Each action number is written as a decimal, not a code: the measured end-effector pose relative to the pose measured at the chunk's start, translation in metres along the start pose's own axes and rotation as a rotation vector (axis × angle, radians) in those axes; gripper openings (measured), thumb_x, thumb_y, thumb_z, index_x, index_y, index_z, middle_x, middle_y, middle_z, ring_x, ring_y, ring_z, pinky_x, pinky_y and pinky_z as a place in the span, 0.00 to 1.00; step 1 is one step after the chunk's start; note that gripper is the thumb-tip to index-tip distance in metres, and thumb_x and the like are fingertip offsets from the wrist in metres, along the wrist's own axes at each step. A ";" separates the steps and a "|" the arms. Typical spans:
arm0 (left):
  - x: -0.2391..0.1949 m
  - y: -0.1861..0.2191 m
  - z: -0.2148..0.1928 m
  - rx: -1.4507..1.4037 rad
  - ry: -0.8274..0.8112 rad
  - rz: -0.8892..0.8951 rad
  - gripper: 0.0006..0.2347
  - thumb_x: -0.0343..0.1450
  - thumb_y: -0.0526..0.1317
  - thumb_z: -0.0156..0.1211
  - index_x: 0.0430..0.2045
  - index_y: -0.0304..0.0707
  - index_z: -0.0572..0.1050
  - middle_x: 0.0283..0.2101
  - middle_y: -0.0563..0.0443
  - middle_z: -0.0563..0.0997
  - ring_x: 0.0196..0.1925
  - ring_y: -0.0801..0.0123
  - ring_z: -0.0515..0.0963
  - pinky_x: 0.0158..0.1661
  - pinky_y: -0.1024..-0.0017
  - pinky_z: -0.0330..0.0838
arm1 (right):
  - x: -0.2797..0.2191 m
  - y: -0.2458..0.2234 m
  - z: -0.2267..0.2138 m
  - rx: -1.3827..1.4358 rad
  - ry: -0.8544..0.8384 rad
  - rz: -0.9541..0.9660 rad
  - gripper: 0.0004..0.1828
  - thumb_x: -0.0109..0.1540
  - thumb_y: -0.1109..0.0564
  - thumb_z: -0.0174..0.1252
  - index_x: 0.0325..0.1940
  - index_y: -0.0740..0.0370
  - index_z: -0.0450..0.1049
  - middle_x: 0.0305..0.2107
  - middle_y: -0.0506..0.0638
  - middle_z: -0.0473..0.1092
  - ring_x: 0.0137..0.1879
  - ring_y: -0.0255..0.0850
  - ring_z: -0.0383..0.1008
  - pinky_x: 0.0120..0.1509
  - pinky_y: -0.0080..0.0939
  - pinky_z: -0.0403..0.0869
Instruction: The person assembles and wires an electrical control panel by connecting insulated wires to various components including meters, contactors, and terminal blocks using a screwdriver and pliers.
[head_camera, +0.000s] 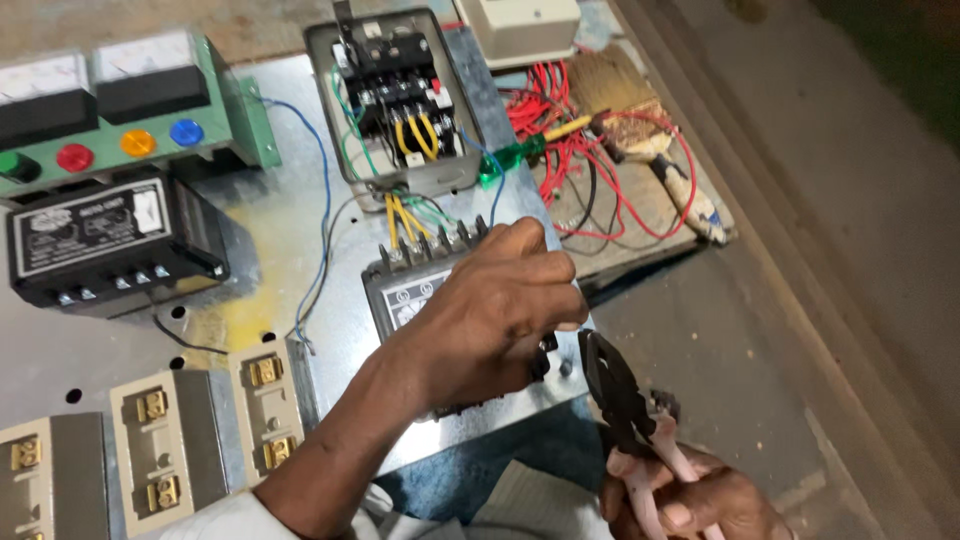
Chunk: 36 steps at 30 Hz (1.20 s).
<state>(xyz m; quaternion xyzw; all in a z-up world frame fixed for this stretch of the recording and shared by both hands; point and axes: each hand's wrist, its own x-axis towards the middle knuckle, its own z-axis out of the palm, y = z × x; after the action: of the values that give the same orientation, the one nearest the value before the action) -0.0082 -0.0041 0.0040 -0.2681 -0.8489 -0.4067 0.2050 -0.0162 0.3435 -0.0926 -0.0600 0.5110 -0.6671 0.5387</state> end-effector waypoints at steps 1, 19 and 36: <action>0.000 0.002 -0.003 0.012 -0.010 0.016 0.11 0.55 0.24 0.57 0.26 0.37 0.74 0.29 0.53 0.67 0.39 0.60 0.66 0.43 0.62 0.63 | 0.001 -0.003 0.001 0.148 -0.083 0.062 0.31 0.52 0.60 0.62 0.59 0.71 0.70 0.42 0.59 0.73 0.47 0.45 0.73 0.53 0.42 0.68; 0.016 0.038 -0.011 0.322 0.156 0.217 0.11 0.61 0.32 0.61 0.36 0.42 0.80 0.43 0.50 0.71 0.50 0.55 0.68 0.55 0.49 0.59 | 0.067 -0.139 0.041 -0.628 0.653 -0.191 0.24 0.59 0.53 0.57 0.59 0.63 0.73 0.33 0.54 0.73 0.34 0.44 0.72 0.36 0.47 0.73; 0.021 0.016 0.031 0.629 0.180 0.222 0.06 0.70 0.36 0.58 0.34 0.33 0.78 0.36 0.48 0.77 0.47 0.61 0.77 0.55 0.51 0.68 | 0.159 -0.165 -0.016 -1.568 0.594 -0.349 0.39 0.50 0.55 0.62 0.67 0.55 0.68 0.45 0.66 0.72 0.55 0.61 0.71 0.60 0.55 0.71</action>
<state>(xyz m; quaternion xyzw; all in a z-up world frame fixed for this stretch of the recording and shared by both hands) -0.0185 0.0346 0.0072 -0.2455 -0.8769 -0.1225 0.3948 -0.1999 0.2125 -0.0516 -0.3155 0.9282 -0.1824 0.0749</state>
